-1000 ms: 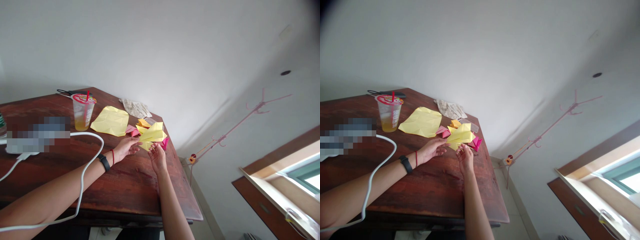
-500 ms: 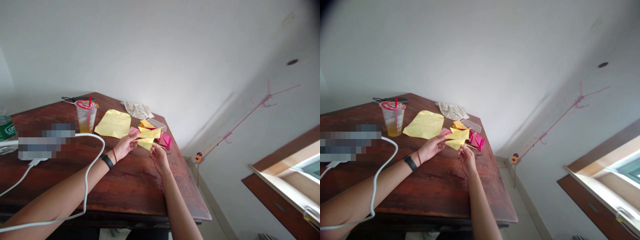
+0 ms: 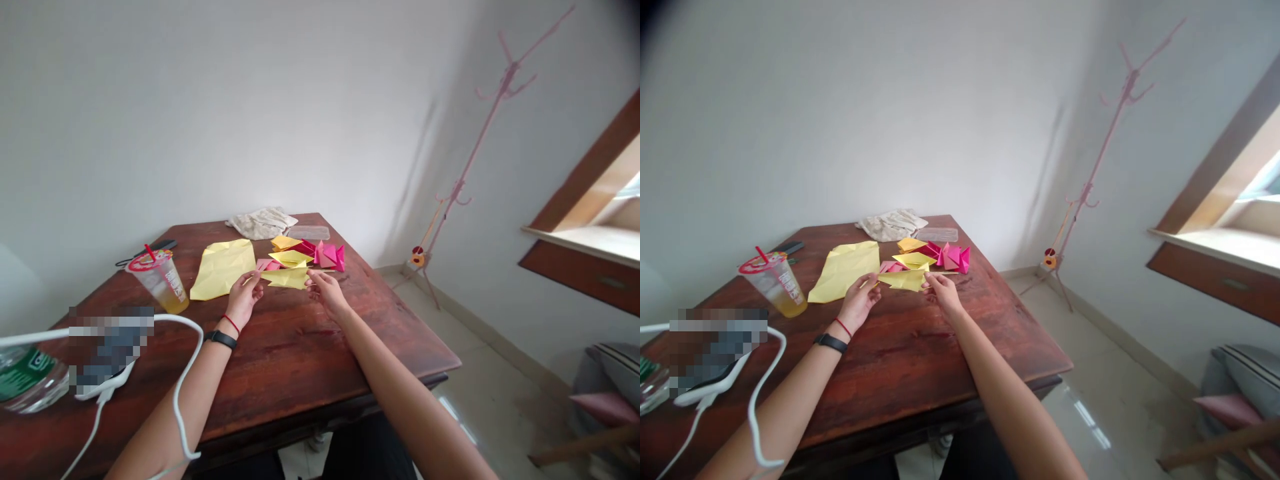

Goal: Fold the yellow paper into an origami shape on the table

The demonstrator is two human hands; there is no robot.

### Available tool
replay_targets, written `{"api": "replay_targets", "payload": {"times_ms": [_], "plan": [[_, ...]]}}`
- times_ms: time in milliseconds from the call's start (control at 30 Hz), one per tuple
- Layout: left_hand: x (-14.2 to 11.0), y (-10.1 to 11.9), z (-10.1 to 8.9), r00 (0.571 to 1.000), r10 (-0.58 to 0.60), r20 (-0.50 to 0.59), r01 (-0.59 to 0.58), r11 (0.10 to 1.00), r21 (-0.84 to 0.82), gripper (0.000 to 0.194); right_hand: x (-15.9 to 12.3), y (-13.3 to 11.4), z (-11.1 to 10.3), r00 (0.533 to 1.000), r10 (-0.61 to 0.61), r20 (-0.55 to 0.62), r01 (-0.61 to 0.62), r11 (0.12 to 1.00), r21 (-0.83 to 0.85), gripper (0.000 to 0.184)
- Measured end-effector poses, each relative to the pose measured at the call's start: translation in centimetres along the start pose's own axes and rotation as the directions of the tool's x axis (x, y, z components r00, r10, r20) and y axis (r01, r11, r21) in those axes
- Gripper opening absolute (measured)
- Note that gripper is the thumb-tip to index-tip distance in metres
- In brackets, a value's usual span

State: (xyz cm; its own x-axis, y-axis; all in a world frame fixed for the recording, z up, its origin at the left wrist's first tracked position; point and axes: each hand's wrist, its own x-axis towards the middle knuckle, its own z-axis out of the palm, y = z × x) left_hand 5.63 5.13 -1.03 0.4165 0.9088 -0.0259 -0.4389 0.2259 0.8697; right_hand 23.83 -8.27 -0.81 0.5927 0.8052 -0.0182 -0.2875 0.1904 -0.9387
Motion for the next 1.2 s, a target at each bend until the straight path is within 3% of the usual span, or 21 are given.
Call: {"api": "replay_targets", "payload": {"times_ms": [267,367,467,667,900,1000,1200], "plan": [[0.2,-0.2,-0.2,0.996,0.035,0.080,-0.048,0.986,0.158,0.048,0.4,0.4,0.1,0.994,-0.111,-0.003,0.111,0.988,-0.105,0.018],[0.4,-0.5,-0.5,0.995,0.063,0.077,-0.078,0.974,0.213,0.055,0.7,0.3,-0.1,0.983,-0.182,-0.033,0.175,0.972,-0.159,0.005],[0.7,-0.9,-0.8,0.993,0.102,0.058,-0.114,0.955,0.275,0.055,0.7,0.3,-0.2,0.962,-0.260,-0.088,0.236,0.947,-0.216,0.006],[0.7,-1.7,-0.8,0.984,0.137,0.111,-0.171,0.898,0.406,0.041,1.2,0.1,-1.3,0.889,-0.403,-0.217,0.323,0.888,-0.326,0.016],[0.0,-2.3,-0.4,0.965,0.149,0.216,-0.241,0.830,0.504,0.033,2.8,-0.5,-3.7,0.775,-0.496,-0.391,0.330,0.846,-0.419,0.026],[-0.1,-2.6,-0.2,0.951,0.155,0.268,-0.279,0.803,0.527,0.027,3.2,-0.4,-4.2,0.772,-0.493,-0.402,0.326,0.849,-0.417,0.026],[-0.6,-2.9,0.2,0.923,0.168,0.345,-0.347,0.749,0.565,0.017,4.3,-0.4,-4.2,0.810,-0.491,-0.321,0.363,0.849,-0.383,0.024]]}}
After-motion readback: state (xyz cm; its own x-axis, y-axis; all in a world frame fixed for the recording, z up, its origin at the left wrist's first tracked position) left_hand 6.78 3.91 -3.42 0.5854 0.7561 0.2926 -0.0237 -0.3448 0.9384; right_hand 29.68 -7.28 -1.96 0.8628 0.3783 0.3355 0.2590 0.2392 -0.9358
